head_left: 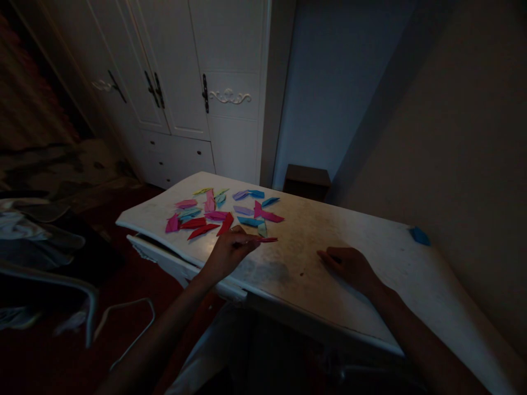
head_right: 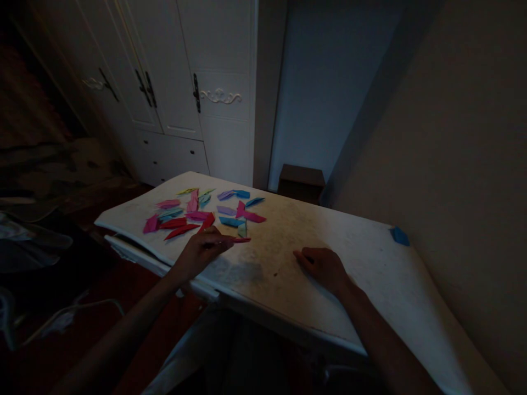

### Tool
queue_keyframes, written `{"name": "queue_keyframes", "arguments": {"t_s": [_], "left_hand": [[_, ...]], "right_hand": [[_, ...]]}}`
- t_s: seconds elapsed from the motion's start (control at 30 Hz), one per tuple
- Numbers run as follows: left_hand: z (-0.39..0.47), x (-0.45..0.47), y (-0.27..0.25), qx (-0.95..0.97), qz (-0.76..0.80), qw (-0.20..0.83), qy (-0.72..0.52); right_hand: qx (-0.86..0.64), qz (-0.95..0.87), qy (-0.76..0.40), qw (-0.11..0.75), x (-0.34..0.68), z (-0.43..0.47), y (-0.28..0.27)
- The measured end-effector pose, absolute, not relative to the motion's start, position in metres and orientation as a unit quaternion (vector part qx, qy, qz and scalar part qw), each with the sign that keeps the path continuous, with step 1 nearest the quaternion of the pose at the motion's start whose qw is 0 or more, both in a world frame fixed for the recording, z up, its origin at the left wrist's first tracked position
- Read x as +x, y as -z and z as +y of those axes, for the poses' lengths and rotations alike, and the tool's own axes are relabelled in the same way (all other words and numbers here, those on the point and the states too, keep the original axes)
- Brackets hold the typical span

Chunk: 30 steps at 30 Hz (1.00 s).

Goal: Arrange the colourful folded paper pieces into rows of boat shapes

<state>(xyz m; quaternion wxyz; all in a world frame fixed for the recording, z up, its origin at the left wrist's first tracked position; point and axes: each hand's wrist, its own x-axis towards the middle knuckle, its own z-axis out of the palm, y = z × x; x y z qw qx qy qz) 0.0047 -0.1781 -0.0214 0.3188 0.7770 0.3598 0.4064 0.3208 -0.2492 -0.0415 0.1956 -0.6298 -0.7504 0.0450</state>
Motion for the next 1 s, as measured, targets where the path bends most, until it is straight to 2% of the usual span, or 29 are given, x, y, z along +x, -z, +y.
{"name": "queue_keyframes", "arguments": {"t_s": [0.47, 1.0], "left_hand": [[-0.182, 0.025, 0.011, 0.691, 0.359, 0.481, -0.402], [-0.166, 0.07, -0.009, 0.625, 0.351, 0.561, -0.414]], "right_hand": [[-0.632, -0.749, -0.042, 0.195, 0.321, -0.25, 0.043], [-0.633, -0.745, -0.069, 0.201, 0.319, -0.26, 0.036]]}}
